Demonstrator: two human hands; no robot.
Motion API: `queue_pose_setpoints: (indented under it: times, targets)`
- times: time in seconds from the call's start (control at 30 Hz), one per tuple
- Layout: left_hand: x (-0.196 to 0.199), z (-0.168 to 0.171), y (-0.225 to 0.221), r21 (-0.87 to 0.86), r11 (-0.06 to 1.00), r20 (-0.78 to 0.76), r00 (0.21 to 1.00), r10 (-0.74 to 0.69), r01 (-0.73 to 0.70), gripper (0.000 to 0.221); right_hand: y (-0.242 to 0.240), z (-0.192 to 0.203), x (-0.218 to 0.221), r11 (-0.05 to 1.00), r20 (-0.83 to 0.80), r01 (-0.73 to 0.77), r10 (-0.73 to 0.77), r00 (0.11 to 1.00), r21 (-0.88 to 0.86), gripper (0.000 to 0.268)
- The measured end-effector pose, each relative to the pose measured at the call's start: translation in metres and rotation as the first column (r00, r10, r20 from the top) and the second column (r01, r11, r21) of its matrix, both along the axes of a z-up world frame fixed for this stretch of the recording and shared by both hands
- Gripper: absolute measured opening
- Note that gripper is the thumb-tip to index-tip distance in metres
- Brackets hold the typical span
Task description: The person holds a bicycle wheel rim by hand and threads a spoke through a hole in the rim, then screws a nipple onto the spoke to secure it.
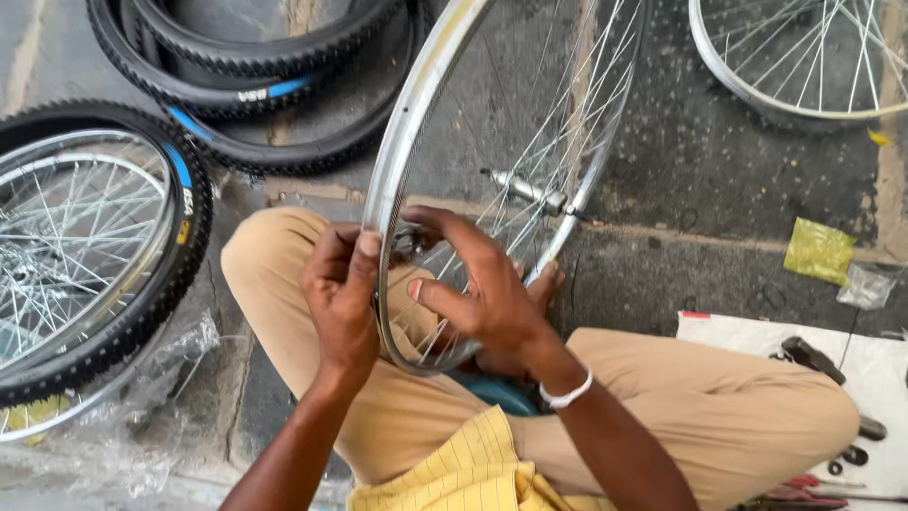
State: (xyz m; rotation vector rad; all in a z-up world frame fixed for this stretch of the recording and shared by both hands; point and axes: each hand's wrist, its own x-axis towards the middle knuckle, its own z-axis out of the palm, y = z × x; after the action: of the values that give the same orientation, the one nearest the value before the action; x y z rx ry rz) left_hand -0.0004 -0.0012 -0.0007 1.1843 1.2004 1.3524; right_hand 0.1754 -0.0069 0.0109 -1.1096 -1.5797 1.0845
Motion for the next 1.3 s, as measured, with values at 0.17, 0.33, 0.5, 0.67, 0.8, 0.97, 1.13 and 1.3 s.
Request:
queue_pose_setpoints:
  times: [0.17, 0.33, 0.5, 0.67, 0.8, 0.97, 1.13, 1.3]
  targets:
    - [-0.005, -0.007, 0.0, -0.056, 0.998, 0.021, 1.0, -0.023, 0.024, 0.031, 0.019, -0.005, -0.013, 0.978, 0.177, 0.039, -0.076, 0.981, 0.203, 0.031]
    - [-0.008, -0.003, 0.006, -0.059, 0.992, 0.194, 0.976, -0.099, 0.113, 0.028, 0.003, -0.02, -0.036, 0.708, 0.18, 0.207, -0.43, 0.884, 0.676, 0.029]
    - [-0.008, 0.002, -0.001, -0.114, 0.982, 0.094, 0.985, -0.141, 0.152, 0.033, 0.004, -0.02, -0.03, 0.804, 0.213, 0.178, -0.352, 0.912, 0.568, 0.033]
    - [-0.006, 0.006, 0.004, -0.069, 0.993, 0.06, 0.994, -0.092, 0.096, 0.035, -0.009, 0.001, -0.042, 0.742, 0.26, 0.205, -0.458, 0.85, 0.638, 0.029]
    - [-0.004, 0.008, 0.0, 0.035, 0.98, 0.043, 0.979, -0.198, 0.197, 0.037, 0.0, -0.019, -0.026, 0.842, 0.222, 0.194, -0.343, 0.913, 0.504, 0.027]
    - [0.007, 0.012, -0.007, -0.037, 0.999, -0.051, 0.998, -0.021, 0.019, 0.028, -0.015, -0.02, -0.044, 0.794, 0.208, 0.291, -0.456, 0.865, 0.534, 0.028]
    - [0.0, 0.012, 0.013, 0.002, 0.997, -0.143, 0.987, -0.072, 0.073, 0.031, -0.019, -0.019, -0.042, 0.802, 0.092, 0.409, -0.492, 0.866, 0.435, 0.028]
    - [0.003, 0.02, 0.04, 0.034, 0.999, -0.214, 0.977, -0.004, 0.012, 0.038, 0.014, -0.022, -0.023, 0.84, -0.087, 0.41, -0.407, 0.909, 0.355, 0.037]
